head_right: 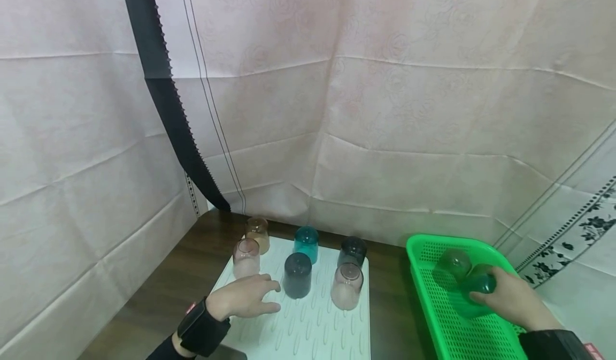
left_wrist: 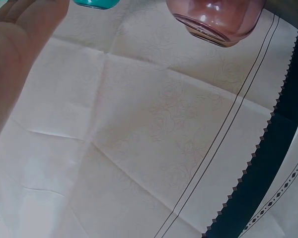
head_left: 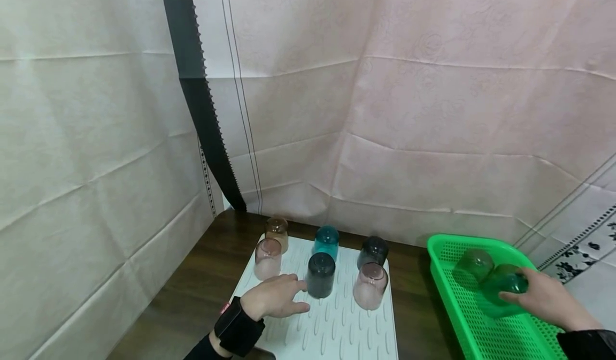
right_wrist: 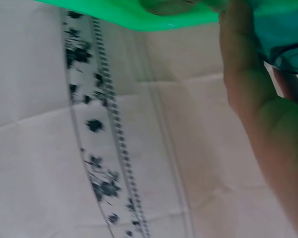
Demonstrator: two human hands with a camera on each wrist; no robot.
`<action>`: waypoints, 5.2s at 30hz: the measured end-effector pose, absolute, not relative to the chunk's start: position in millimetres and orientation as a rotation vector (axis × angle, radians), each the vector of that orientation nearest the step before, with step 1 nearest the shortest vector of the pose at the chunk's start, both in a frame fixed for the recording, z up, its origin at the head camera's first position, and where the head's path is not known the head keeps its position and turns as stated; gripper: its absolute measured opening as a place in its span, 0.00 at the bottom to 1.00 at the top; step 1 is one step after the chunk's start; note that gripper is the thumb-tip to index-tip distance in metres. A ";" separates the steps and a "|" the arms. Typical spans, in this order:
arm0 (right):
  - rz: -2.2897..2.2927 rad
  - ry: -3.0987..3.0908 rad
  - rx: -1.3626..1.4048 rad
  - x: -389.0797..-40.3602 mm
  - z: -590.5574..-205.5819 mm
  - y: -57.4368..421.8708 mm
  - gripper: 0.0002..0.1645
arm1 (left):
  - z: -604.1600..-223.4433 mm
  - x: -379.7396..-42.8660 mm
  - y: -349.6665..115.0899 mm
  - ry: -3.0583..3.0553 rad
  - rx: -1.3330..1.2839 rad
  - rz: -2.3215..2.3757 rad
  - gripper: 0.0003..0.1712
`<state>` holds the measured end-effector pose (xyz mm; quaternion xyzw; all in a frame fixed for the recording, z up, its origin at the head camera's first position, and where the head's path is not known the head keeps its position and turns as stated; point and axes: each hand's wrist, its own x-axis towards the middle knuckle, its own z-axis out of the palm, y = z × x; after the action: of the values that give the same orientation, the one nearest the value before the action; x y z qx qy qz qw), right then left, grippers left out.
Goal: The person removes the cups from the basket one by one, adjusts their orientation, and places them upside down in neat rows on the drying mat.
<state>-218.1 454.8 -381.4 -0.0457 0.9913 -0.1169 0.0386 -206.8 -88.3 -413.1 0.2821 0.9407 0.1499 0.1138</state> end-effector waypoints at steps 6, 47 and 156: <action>-0.364 3.135 -0.195 -212.3 -373.3 436.1 0.59 | -412.1 -204.0 -86.8 2.767 0.854 0.441 0.21; -1.191 2.734 -0.223 -178.0 -427.6 201.9 0.46 | -406.9 -199.4 -47.3 2.793 1.134 0.417 0.45; -1.255 2.668 -0.286 -172.1 -450.3 238.7 0.28 | -493.4 -213.2 -193.3 2.532 0.342 1.253 0.53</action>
<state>-172.1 238.7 -450.3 -0.0961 0.8970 -0.4220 0.0897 -213.2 -193.3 -493.4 0.1189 0.8801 0.4355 0.1472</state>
